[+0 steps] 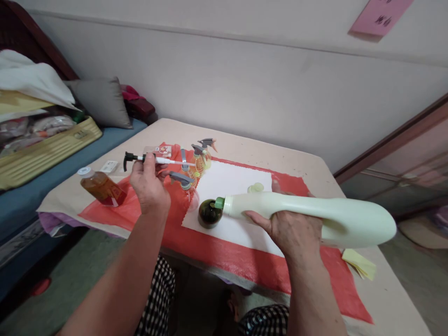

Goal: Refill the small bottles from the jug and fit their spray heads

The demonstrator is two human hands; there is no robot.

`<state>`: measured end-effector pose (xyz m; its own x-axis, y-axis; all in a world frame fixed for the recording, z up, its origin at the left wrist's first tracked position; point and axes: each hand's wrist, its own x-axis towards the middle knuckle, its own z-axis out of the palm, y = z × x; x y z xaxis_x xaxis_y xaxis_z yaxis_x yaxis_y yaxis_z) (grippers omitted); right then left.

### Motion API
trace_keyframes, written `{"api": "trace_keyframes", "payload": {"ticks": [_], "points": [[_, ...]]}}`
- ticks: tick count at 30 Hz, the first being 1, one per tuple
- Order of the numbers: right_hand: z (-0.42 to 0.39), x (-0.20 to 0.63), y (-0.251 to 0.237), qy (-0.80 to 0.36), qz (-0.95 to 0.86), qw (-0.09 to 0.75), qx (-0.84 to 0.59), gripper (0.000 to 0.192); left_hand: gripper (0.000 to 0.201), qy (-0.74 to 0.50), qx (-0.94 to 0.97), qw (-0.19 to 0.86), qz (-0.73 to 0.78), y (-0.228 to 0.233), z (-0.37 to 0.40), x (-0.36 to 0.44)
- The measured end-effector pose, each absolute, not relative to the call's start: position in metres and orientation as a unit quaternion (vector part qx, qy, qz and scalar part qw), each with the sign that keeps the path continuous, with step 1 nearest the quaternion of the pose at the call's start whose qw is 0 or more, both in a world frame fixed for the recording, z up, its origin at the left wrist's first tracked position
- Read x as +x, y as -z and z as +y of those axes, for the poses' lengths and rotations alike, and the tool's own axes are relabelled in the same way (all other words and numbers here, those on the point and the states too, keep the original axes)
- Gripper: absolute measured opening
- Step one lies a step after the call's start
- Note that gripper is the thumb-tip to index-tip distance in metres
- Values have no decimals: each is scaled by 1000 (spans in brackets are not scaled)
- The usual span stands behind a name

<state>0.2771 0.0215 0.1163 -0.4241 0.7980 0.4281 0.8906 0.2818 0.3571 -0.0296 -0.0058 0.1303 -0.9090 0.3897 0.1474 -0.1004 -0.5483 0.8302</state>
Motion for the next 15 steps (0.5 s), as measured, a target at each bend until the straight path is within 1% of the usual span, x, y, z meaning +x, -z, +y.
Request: {"api": "trace_keyframes", "payload": {"ticks": [15], "points": [[22,277,-116,261,-797,89,-538,104,23,-865,158,143,454,-131,-6,-30]]}}
